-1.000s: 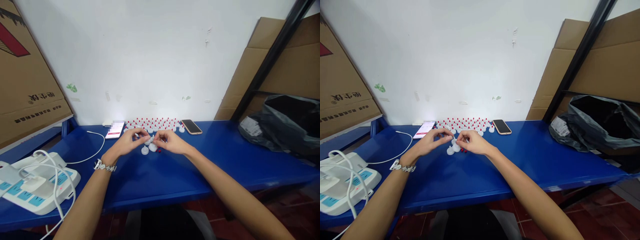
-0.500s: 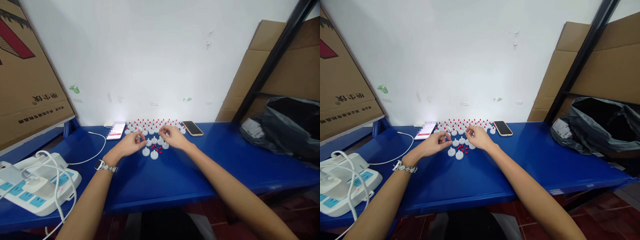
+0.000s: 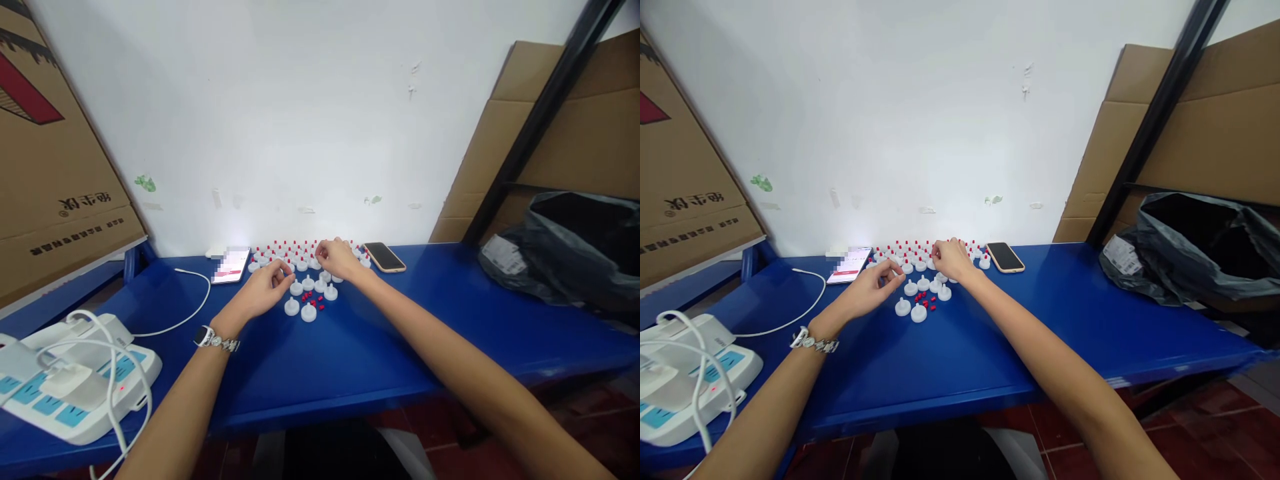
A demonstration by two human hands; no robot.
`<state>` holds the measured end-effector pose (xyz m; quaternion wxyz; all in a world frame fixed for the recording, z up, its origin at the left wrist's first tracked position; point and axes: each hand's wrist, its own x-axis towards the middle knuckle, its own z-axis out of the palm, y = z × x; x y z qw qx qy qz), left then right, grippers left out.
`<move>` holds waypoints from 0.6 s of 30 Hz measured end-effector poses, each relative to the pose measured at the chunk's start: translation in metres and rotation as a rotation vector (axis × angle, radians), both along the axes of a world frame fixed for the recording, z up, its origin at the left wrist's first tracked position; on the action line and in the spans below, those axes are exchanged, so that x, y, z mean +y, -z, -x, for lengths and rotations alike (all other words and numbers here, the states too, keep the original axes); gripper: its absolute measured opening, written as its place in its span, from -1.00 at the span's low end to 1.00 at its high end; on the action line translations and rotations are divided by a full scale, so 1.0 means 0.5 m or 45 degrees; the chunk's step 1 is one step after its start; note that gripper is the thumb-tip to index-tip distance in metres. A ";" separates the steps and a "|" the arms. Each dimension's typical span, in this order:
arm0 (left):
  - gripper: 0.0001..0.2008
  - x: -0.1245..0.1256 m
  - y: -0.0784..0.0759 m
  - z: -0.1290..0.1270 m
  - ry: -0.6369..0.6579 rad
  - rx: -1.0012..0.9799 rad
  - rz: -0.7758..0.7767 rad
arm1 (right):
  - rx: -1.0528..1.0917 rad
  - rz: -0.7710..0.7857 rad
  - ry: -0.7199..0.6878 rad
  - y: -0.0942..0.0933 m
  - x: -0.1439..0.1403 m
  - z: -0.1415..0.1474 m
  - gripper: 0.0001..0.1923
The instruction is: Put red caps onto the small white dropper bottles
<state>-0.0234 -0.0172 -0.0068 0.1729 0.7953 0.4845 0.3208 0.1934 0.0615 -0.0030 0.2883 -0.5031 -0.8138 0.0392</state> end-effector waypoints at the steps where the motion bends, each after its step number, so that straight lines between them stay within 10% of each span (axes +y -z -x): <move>1: -0.75 0.001 0.002 -0.002 -0.014 -0.002 -0.063 | 0.111 0.019 -0.031 -0.004 -0.008 -0.002 -0.87; 9: -0.59 -0.002 0.010 -0.039 0.063 -0.115 -0.264 | 0.974 0.378 -0.467 0.010 -0.090 0.011 -0.75; 18: -0.64 -0.012 0.010 -0.057 0.108 -0.093 -0.270 | 0.481 0.144 -0.316 0.006 -0.128 0.018 -0.57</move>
